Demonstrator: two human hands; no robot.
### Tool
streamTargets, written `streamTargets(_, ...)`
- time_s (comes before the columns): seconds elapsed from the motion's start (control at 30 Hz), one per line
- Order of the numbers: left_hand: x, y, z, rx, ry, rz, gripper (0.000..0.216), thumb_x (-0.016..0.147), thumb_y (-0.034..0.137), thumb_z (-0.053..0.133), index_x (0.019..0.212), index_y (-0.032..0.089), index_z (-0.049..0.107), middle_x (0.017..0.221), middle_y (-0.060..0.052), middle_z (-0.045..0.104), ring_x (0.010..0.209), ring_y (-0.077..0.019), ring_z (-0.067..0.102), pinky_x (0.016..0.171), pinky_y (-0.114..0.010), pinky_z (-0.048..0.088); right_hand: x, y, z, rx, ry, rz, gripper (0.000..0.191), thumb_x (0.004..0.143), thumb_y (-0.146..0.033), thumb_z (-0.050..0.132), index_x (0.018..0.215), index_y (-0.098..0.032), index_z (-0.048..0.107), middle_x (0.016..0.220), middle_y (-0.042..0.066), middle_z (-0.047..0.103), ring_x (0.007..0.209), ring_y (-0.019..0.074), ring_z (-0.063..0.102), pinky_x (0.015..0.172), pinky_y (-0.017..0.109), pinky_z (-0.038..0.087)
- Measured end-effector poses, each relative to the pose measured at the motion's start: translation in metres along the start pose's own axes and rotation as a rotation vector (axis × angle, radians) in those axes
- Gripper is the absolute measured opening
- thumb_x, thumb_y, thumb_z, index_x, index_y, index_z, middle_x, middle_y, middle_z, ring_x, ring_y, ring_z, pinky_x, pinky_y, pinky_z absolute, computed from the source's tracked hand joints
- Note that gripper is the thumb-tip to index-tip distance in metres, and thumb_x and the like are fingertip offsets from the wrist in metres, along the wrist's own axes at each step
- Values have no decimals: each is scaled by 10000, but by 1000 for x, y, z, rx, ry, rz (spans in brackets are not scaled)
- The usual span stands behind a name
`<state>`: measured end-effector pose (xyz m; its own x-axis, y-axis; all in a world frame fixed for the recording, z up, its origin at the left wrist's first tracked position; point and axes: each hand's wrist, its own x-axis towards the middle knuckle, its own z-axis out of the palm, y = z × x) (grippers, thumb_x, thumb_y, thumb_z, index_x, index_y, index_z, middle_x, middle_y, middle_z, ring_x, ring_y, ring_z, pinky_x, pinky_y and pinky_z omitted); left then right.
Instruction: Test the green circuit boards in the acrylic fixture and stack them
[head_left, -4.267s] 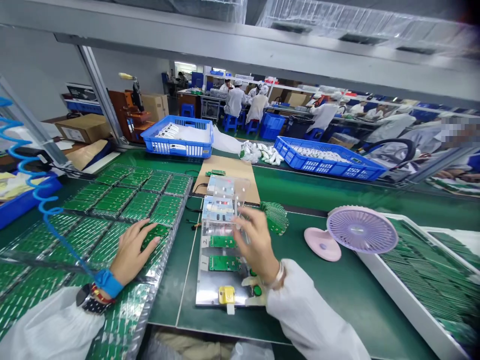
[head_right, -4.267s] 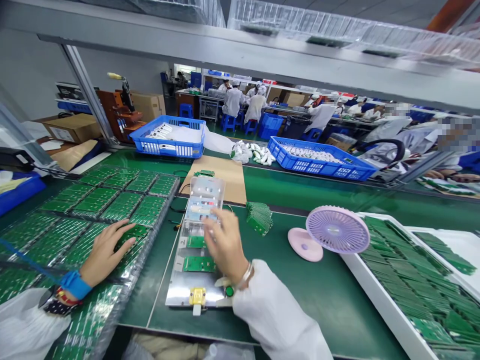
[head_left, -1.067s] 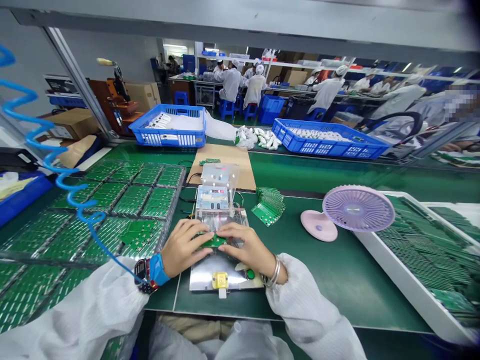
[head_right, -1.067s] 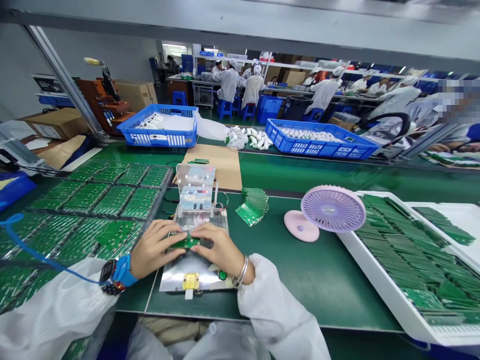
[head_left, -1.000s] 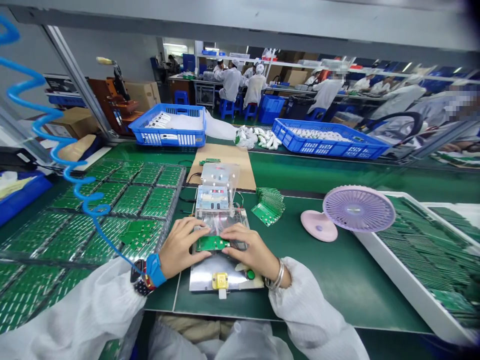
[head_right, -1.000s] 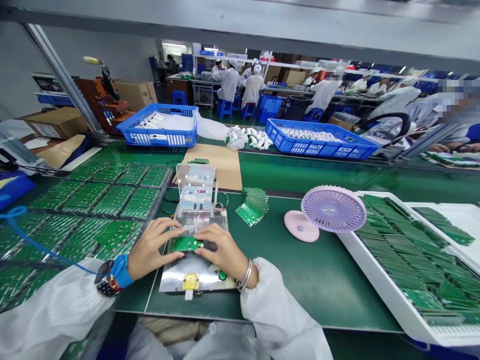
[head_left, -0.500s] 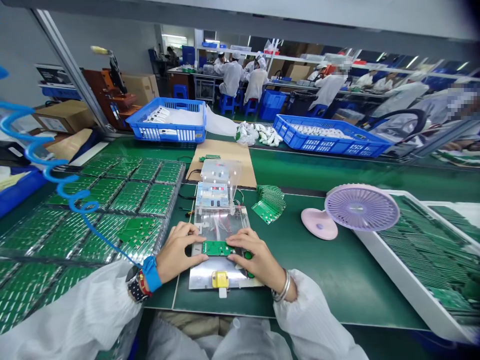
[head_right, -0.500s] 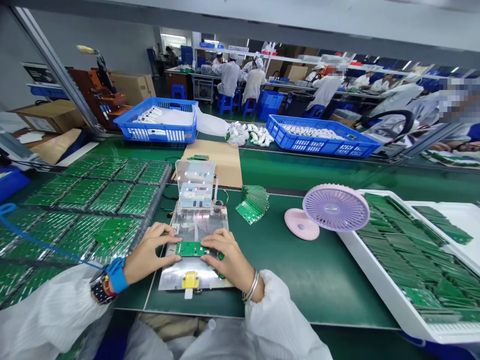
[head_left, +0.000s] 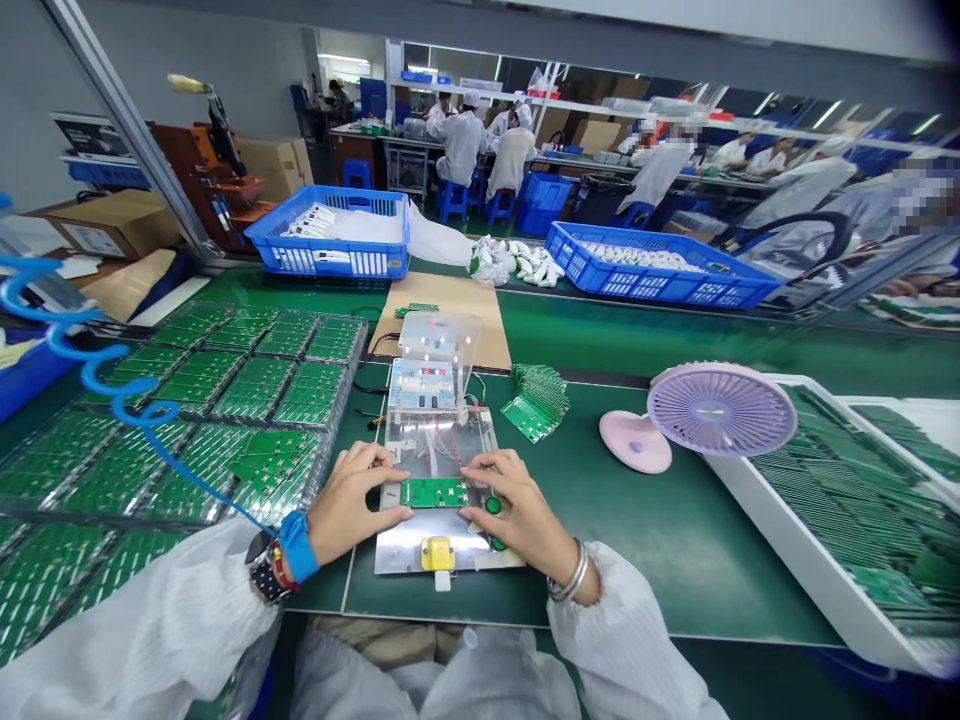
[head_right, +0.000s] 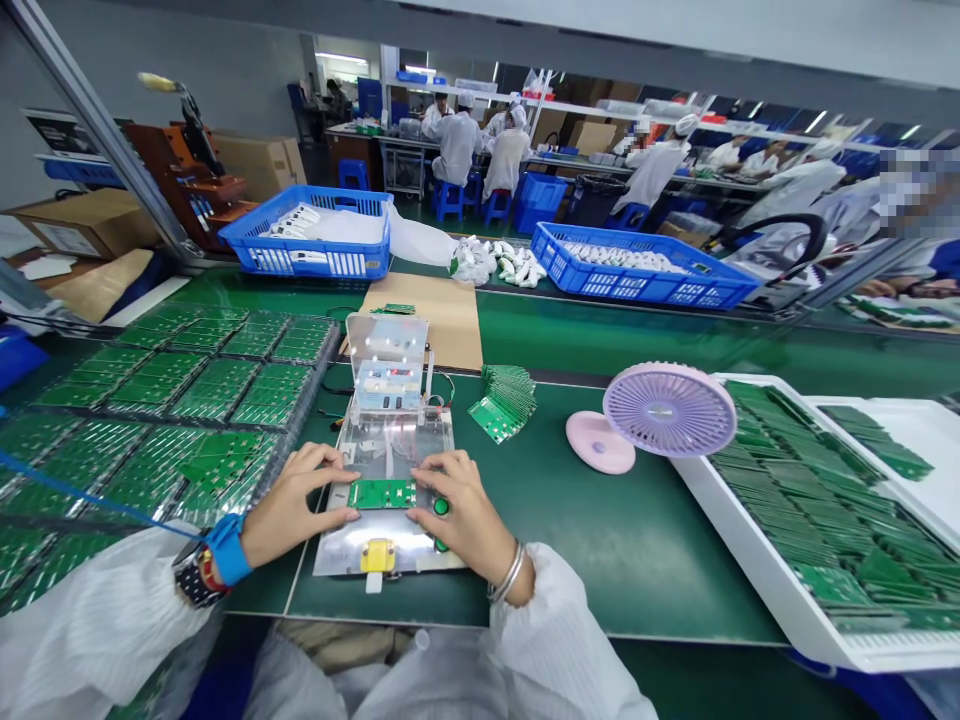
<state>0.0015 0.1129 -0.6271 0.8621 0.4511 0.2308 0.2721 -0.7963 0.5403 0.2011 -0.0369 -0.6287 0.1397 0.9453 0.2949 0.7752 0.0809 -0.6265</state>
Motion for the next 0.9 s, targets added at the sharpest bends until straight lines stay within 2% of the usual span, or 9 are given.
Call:
streamTargets(0.1,0,2,1,3,-17,-18,295,691,303,722,964,212,661,929,-48,527,926,-247,472,764,-379,406,-2,0,-2,-30,-20,33,308,744,-243,655,1046,-212,611,999,82,573,972,235,472,830,423,433)
streamTargets(0.2,0,5,-2,20,-38,-39,381,693,337,716,1041,211,626,962,-51,532,945,-247,471,785,-379,406,-3,-1,-4,-32,-48,51,301,760,-245,634,1058,-215,602,1011,82,562,976,236,467,835,432,432)
streamTargets(0.27,0,4,-10,48,-42,-48,413,723,371,682,1096,217,592,1000,-53,534,961,-244,471,809,-378,399,-3,-1,-6,-8,-62,53,340,762,-250,632,1098,-221,581,1033,81,554,990,233,465,844,427,435)
streamTargets(0.33,-2,-3,-25,92,-54,-47,340,797,393,588,1092,224,590,1026,-56,538,971,-239,475,828,-376,390,-4,0,-8,30,-61,50,370,763,-253,633,1126,-225,564,1048,79,551,1000,226,467,853,414,440)
streamTargets(0.4,-5,-17,-44,153,-70,-63,313,860,407,466,1066,215,603,1044,-68,545,985,-242,478,841,-384,385,-4,2,-10,71,-45,48,365,772,-257,623,1130,-222,560,1053,79,553,1004,219,472,861,401,445)
streamTargets(0.5,-11,-49,-73,303,-43,-177,461,865,502,362,1104,179,587,1108,-109,542,1039,-290,457,851,-434,381,-5,5,-9,112,-11,48,328,794,-263,598,1118,-219,567,1043,79,567,1003,214,481,863,388,448)
streamTargets(0.6,-18,-82,-92,343,-122,-274,599,818,627,328,1130,180,577,1197,-122,511,1095,-331,439,856,-465,378,-5,5,-7,123,18,49,279,818,-267,570,1093,-218,579,1015,75,585,992,210,489,858,382,447)
streamTargets(0.73,-24,-111,-97,284,-157,-311,692,775,722,298,1123,199,587,1122,-106,550,1025,-295,506,841,-411,409,-3,4,-5,122,38,51,241,838,-261,544,1068,-204,585,993,77,594,978,204,491,847,377,442)
streamTargets(0.9,-23,-118,-97,352,-99,-211,680,772,733,301,1028,202,639,1039,-106,592,998,-300,512,831,-431,398,-5,6,-4,133,50,54,229,841,-258,540,1059,-204,589,986,75,596,974,202,494,845,372,438)
